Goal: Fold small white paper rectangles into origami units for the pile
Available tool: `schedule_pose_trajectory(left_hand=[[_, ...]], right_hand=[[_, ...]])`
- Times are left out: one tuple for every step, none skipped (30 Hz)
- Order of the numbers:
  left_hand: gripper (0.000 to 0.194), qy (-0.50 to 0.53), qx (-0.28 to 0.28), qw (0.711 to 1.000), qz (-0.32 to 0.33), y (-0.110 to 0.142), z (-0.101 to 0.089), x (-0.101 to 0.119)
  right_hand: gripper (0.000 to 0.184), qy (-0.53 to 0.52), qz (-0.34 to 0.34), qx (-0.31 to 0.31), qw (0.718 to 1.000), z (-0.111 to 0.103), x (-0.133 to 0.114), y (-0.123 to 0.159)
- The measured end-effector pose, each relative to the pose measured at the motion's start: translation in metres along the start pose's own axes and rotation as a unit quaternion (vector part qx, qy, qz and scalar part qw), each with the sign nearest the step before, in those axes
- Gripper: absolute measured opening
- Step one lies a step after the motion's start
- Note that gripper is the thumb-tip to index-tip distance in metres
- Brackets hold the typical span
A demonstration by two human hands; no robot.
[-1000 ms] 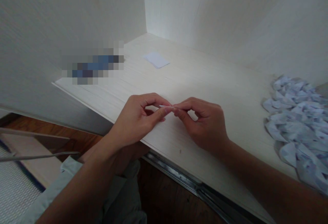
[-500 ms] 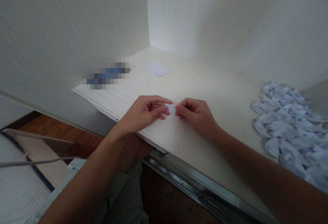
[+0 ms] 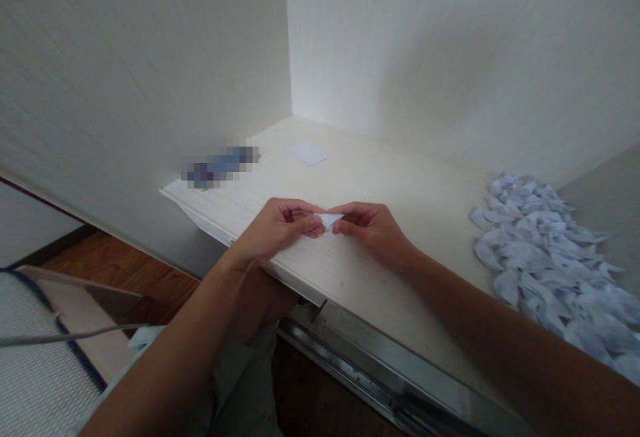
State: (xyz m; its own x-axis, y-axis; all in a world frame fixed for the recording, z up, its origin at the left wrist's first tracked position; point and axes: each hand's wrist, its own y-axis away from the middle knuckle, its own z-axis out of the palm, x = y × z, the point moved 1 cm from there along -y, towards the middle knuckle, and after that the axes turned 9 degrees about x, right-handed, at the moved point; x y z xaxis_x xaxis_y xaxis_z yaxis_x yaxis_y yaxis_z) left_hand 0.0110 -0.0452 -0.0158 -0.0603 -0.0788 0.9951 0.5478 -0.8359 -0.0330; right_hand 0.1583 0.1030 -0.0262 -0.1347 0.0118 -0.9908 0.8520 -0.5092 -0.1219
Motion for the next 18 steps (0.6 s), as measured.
schedule_pose_trajectory(left_hand=[[0.026,0.003,0.004,1.0,0.003,0.0,0.0,0.0],[0.025,0.008,0.011,1.0,0.006,0.0,0.001,0.0],[0.024,0.012,0.02,1.0,0.009,0.001,0.001,0.0],[0.023,0.016,0.031,0.999,0.009,0.001,0.003,0.0],[0.023,0.024,0.044,0.999,0.007,0.002,0.004,0.0],[0.023,0.04,0.058,0.998,0.002,0.003,0.007,0.0],[0.023,0.061,0.071,0.996,-0.005,0.004,0.009,0.0],[0.024,0.086,0.082,0.993,-0.013,0.004,0.013,-0.001],[0.024,0.113,0.091,0.989,-0.022,0.005,0.016,-0.001],[0.025,0.138,0.098,0.985,-0.032,0.005,0.019,-0.002],[0.025,0.156,0.104,0.981,-0.04,0.005,0.023,-0.002],[0.026,0.168,0.11,0.978,-0.05,0.005,0.025,-0.002],[0.027,0.177,0.116,0.976,-0.059,0.005,0.028,-0.002],[0.027,0.185,0.122,0.973,-0.068,0.005,0.029,-0.002],[0.027,0.193,0.127,0.97,-0.074,0.005,0.031,-0.001],[0.027,0.2,0.131,0.968,-0.08,0.004,0.032,-0.001],[0.027,0.206,0.133,0.966,-0.083,0.004,0.033,-0.001],[0.027,0.211,0.135,0.965,-0.083,0.004,0.034,0.0]], right_hand=[[0.03,0.001,-0.001,0.003,1.0,0.0,0.0,0.0],[0.029,0.001,-0.002,0.006,1.0,0.0,0.0,0.0],[0.028,-0.001,-0.003,0.008,1.0,0.001,0.0,0.0],[0.027,-0.002,-0.003,0.01,1.0,0.001,0.0,0.0],[0.026,-0.004,-0.003,0.013,1.0,0.001,-0.001,0.0],[0.025,-0.003,-0.004,0.016,1.0,0.002,-0.001,0.0],[0.024,-0.003,-0.006,0.02,1.0,0.002,-0.002,0.0],[0.023,-0.003,-0.008,0.026,1.0,0.002,-0.003,0.0],[0.022,-0.005,-0.011,0.033,0.999,0.002,-0.004,0.0],[0.021,-0.008,-0.012,0.039,0.999,0.002,-0.005,0.0],[0.021,-0.013,-0.011,0.045,0.999,0.002,-0.005,0.0],[0.02,-0.018,-0.008,0.052,0.998,0.002,-0.005,0.0],[0.02,-0.023,-0.004,0.057,0.998,0.002,-0.005,0.001],[0.02,-0.028,0.001,0.062,0.998,0.002,-0.005,0.001],[0.02,-0.033,0.003,0.068,0.997,0.002,-0.004,0.001],[0.021,-0.038,0.006,0.076,0.996,0.002,-0.003,0.0],[0.023,-0.042,0.008,0.084,0.996,0.002,-0.002,0.0],[0.024,-0.045,0.01,0.09,0.995,0.002,-0.001,0.0]])
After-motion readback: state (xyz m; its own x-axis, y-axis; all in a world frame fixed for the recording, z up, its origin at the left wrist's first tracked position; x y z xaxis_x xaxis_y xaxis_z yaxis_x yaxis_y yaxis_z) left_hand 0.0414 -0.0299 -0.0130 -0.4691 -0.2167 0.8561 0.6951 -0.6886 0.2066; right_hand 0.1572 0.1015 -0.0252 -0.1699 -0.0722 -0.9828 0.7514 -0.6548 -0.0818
